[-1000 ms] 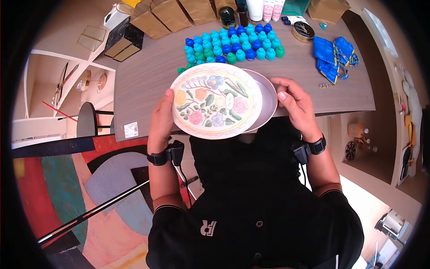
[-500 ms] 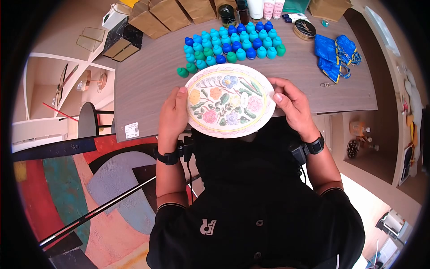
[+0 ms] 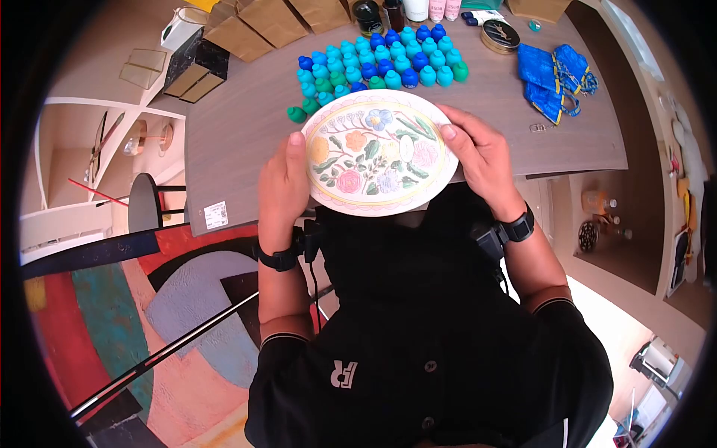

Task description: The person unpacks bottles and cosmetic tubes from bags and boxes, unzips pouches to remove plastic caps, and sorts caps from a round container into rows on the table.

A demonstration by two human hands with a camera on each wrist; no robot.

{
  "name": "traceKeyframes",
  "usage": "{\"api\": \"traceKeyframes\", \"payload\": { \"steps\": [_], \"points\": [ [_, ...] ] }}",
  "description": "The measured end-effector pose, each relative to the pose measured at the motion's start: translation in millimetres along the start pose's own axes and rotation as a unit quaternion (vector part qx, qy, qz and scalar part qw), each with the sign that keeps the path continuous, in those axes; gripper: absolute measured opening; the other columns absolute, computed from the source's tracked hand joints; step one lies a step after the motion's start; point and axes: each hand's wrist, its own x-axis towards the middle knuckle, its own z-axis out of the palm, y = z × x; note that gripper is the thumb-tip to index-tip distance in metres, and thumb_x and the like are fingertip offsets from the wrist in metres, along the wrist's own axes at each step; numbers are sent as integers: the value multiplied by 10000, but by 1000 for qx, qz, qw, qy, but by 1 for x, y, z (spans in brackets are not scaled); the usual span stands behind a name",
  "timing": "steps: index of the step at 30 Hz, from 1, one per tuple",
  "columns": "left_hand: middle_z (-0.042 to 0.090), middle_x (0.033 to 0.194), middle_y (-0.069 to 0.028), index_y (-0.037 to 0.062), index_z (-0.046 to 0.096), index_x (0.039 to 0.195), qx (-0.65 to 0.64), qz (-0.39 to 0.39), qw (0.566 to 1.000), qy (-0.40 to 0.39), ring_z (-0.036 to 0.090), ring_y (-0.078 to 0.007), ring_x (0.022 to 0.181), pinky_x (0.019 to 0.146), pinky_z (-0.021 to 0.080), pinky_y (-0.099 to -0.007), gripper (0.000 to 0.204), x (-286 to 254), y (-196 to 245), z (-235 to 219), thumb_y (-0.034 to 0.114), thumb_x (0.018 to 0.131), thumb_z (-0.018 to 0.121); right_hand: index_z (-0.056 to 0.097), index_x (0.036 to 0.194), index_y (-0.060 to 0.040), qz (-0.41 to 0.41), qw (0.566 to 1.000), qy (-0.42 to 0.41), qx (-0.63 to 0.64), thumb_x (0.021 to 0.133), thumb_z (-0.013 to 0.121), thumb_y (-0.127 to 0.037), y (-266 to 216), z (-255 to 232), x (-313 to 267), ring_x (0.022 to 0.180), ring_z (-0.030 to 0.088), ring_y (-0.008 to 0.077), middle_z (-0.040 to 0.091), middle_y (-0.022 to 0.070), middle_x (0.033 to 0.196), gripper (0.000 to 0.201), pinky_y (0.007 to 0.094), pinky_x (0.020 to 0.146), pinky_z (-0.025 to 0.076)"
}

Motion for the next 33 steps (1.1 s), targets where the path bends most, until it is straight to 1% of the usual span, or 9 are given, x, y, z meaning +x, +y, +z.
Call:
{"api": "traceKeyframes", "payload": {
  "steps": [7,12,13,16,20,21,24,30,33],
  "points": [
    [655,859,-306,-31,644,990,12,-1,1000,-6,625,-512,858,743,479,-508,616,2,-5,5,507,1071,355,667,1248,41,49,998,-2,37,1019,645,-250,-4,2,3,955,653,111,738,115,1035,372,276,839,523],
    [640,809,-303,-28,628,965,10,22,1000,-1,621,-513,825,712,467,-524,588,0,-4,6,493,1071,376,693,1170,38,132,990,-6,-52,1022,624,-319,-20,-1,6,815,645,89,745,79,890,392,268,729,519],
    [635,796,-303,-27,621,958,7,23,1000,-1,620,-510,809,701,463,-526,580,-2,-2,6,489,1072,381,703,1121,30,129,991,0,-43,1020,623,-328,-18,0,6,768,635,85,735,72,835,380,278,690,510],
    [629,780,-294,-26,605,945,8,27,1000,3,616,-495,768,685,466,-509,577,-3,1,9,490,1073,383,708,1102,21,146,987,-9,-70,1014,629,-334,-21,0,9,751,636,90,724,75,810,374,282,679,508],
    [623,762,-282,-24,590,937,-27,23,999,-1,609,-480,740,669,465,-491,575,-6,5,11,495,1074,385,711,1074,0,115,989,-3,-90,1015,623,-346,-18,0,10,726,669,148,723,110,803,362,316,670,519],
    [621,758,-278,-23,588,930,-25,17,1000,-6,608,-477,737,667,465,-486,577,-6,4,11,497,1074,384,711,1068,-8,114,988,-7,-105,1017,616,-353,-18,-1,10,726,688,191,721,133,808,362,333,673,524],
    [618,749,-270,-22,584,917,-23,16,1000,-5,605,-475,732,661,463,-484,577,-7,3,11,496,1075,386,713,1042,-9,97,989,1,-110,1010,619,-365,-16,-1,11,709,689,216,710,143,786,369,345,662,523],
    [620,759,-261,-14,589,899,30,54,998,25,607,-478,732,647,456,-504,571,-8,3,12,492,1072,390,706,964,-5,113,983,-2,-147,997,631,-378,-15,-2,17,663,675,225,687,140,736,381,362,625,509],
    [631,780,-257,-5,601,900,46,63,996,39,617,-470,731,642,460,-506,572,-9,1,13,501,1068,395,699,980,0,111,985,-3,-128,1002,623,-369,-13,-1,18,668,678,230,692,145,747,378,360,624,507]
  ]
}}
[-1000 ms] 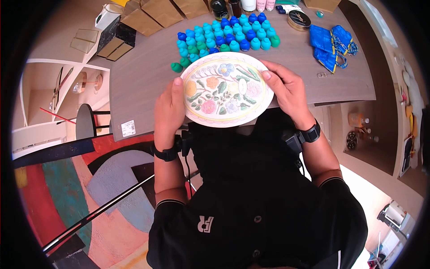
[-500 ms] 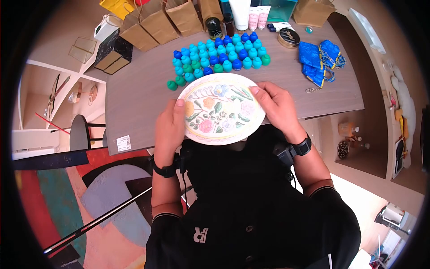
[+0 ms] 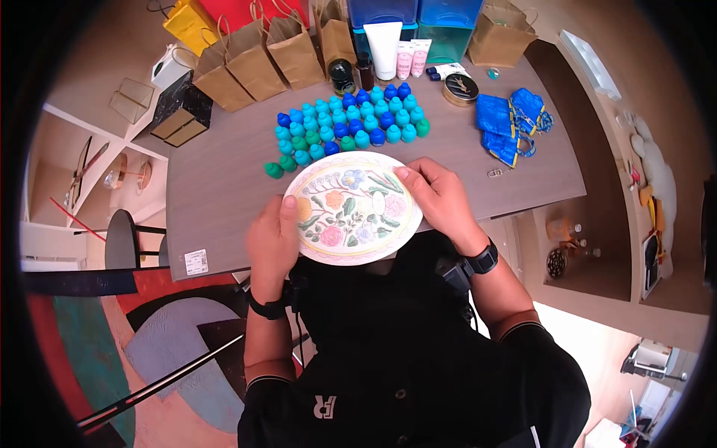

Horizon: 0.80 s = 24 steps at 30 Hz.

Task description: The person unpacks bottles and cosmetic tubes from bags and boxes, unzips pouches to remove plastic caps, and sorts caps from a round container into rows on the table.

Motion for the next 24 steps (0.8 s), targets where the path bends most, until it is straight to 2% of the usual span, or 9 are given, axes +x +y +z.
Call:
{"api": "traceKeyframes", "payload": {
  "steps": [8,10,14,17,19,20,23,24],
  "points": [
    [646,752,-230,9,631,870,-1,-48,999,-24,649,-425,709,612,475,-486,560,2,2,-4,537,1015,513,698,997,-7,-46,999,14,-7,1015,605,-347,4,6,-2,671,678,286,701,161,768,353,384,634,507],
    [642,731,-222,9,638,840,-15,-52,998,-34,656,-413,706,609,483,-483,546,2,-2,-3,526,995,557,701,983,-11,2,999,-6,-36,1009,611,-357,3,3,-1,676,677,314,699,171,764,359,399,634,507],
    [652,733,-209,15,650,836,17,-57,997,-42,661,-397,703,614,490,-479,521,1,-13,1,506,988,572,698,953,-4,-17,997,-12,-76,1004,615,-374,3,6,3,673,676,320,693,181,756,383,402,633,508],
    [669,750,-197,19,678,872,-3,-81,996,-24,668,-386,714,625,497,-473,501,-3,-14,-4,503,971,596,698,1009,5,-37,994,-19,-106,998,628,-352,3,12,0,659,676,286,692,172,747,364,399,623,505],
    [685,777,-191,24,702,923,-28,-58,997,-44,677,-381,735,643,506,-468,509,-2,-12,-5,522,959,606,694,1079,13,-38,999,11,-16,994,636,-299,9,10,-11,646,664,210,681,144,725,329,383,606,501],
    [686,786,-196,15,712,971,-25,-80,995,-52,684,-363,745,660,515,-447,527,-2,-10,-9,536,943,631,653,1204,22,10,999,-37,-10,987,644,-236,9,4,-13,619,622,129,670,98,707,337,331,578,487],
    [688,785,-189,3,712,996,-68,-89,993,-42,688,-340,750,669,522,-424,513,-6,-43,-17,510,934,665,600,1281,34,68,988,-115,73,981,651,-207,-8,11,-26,584,581,92,654,63,689,388,282,554,468],
    [703,805,-106,-25,691,1079,-97,-112,988,-47,648,-159,741,667,521,-328,468,-8,-51,-26,417,933,731,540,1346,43,62,986,-138,77,977,657,-194,-13,17,-28,564,563,78,650,43,683,454,257,533,452]
  ]
}}
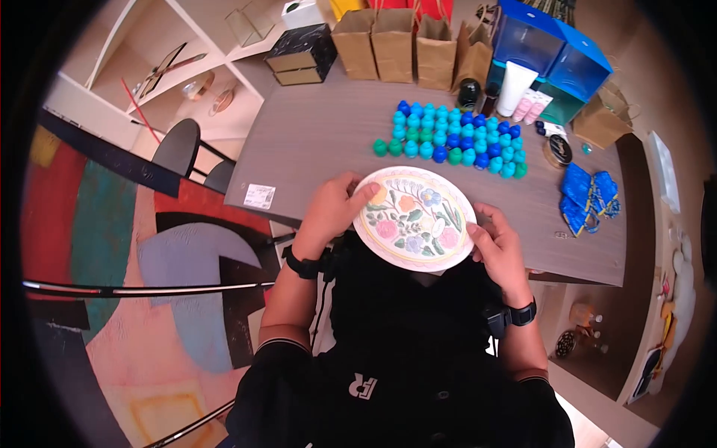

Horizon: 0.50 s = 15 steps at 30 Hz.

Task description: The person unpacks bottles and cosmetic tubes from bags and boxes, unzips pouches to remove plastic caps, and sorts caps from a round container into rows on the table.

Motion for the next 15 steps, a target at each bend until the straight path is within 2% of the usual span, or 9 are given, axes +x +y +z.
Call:
{"api": "traceKeyframes", "payload": {
  "steps": [1,3,5,7,8,9,11,13,15],
  "points": [
    [703,805,-106,-25,691,1079,5,-7,1000,1,648,-159,741,667,521,-328,468,-3,-4,-7,417,933,731,540,1346,43,3,1000,-6,5,977,657,-194,-1,7,1,564,563,78,650,43,683,454,257,533,452],
    [703,831,-157,-16,679,1100,35,9,995,98,682,-320,727,655,529,-401,500,-9,1,-20,444,909,725,532,1356,35,-1,999,-38,5,970,659,-183,-4,22,4,573,592,94,650,54,677,461,275,526,464],
    [697,974,-167,0,656,1161,138,-41,983,115,675,-330,839,733,529,-417,486,-21,12,-33,383,881,761,524,1364,31,-2,999,-44,-2,965,660,-173,-9,39,11,575,606,106,658,59,687,468,280,538,475],
    [653,1137,-178,23,644,1193,205,138,945,213,631,-344,1016,849,503,-434,484,-32,9,-40,316,839,796,516,1371,27,-3,999,-47,-8,960,661,-163,-12,56,19,576,621,119,665,65,696,476,285,549,486],
    [599,1279,-190,43,635,1232,158,115,967,162,559,-371,1178,971,451,-453,537,-40,18,-46,281,791,828,510,1376,24,-21,997,-72,3,954,663,-159,-11,64,23,595,638,133,678,77,732,484,295,568,499],
    [599,1279,-190,43,635,1232,160,114,968,159,559,-371,1178,971,451,-453,537,-45,20,-46,281,791,828,504,1380,22,-39,994,-98,15,949,665,-155,-9,72,27,615,656,148,691,89,767,493,305,587,513],
    [585,1323,-193,58,631,1274,182,227,951,109,546,-391,1215,1025,423,-469,604,-53,21,-46,301,764,845,501,1389,5,-53,988,-134,60,947,666,-158,-7,88,33,697,683,166,709,116,890,499,318,638,533],
    [530,1409,-206,85,622,1318,200,212,953,82,483,-419,1305,1095,358,-515,678,-57,23,-44,368,745,850,499,1398,-13,-161,971,-173,-28,940,674,-150,-17,95,34,802,697,183,703,141,997,510,328,676,543],
    [495,1463,-201,101,591,1379,264,219,935,84,439,-418,1364,1137,306,-531,755,-53,16,-40,447,751,828,535,1373,-26,-160,969,-186,-40,929,689,-142,-25,94,32,819,684,188,687,143,1050,484,327,696,544]
  ]
}}
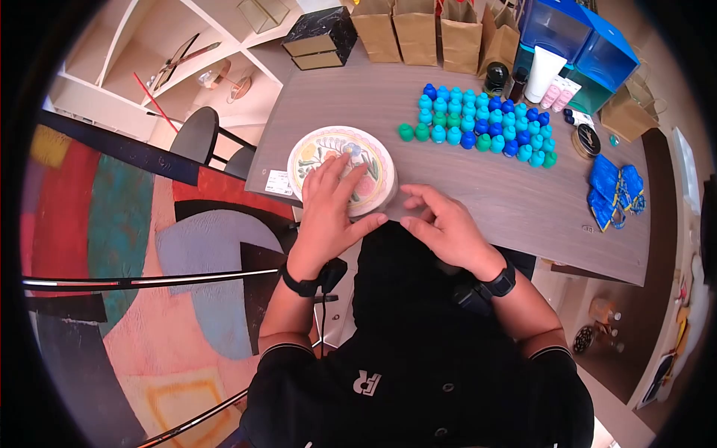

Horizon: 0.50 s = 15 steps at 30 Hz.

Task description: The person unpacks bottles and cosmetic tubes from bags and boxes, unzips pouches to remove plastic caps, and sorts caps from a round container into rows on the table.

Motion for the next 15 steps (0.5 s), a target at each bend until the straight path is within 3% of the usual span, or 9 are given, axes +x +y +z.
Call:
{"api": "traceKeyframes", "payload": {
  "steps": [6,7,9,13,15],
  "points": [
    [461,1488,-205,130,591,1384,100,-53,993,17,387,-417,1411,1158,238,-625,803,13,-43,11,519,719,816,614,1298,-47,37,994,88,46,912,715,-94,23,-29,-17,767,585,82,628,42,1036,402,256,678,500],
    [459,1495,-195,132,583,1396,105,-32,994,1,391,-407,1411,1159,241,-617,799,17,-57,9,502,723,804,614,1298,-47,34,995,84,48,912,715,-94,31,-38,-23,767,585,82,628,42,1036,402,256,678,500],
    [459,1516,-156,150,571,1415,104,-1,994,-29,385,-376,1433,1170,215,-628,781,27,-84,0,426,717,791,631,1273,-46,42,984,155,75,931,697,-74,47,-57,-37,790,573,68,618,6,1038,350,238,705,491],
    [486,1516,-143,158,596,1386,153,-15,986,-59,352,-363,1467,1180,184,-633,715,38,-138,-15,328,713,770,640,1252,-32,32,966,237,98,958,679,-85,64,-94,-61,807,564,63,616,-10,1024,301,229,711,480],
    [556,1442,-150,162,640,1324,199,-39,978,-46,422,-375,1415,1167,241,-611,615,43,-159,-23,348,749,749,638,1240,-8,56,946,307,87,983,658,-103,71,-111,-74,790,561,64,624,-4,992,274,221,693,472]
  ]
}}
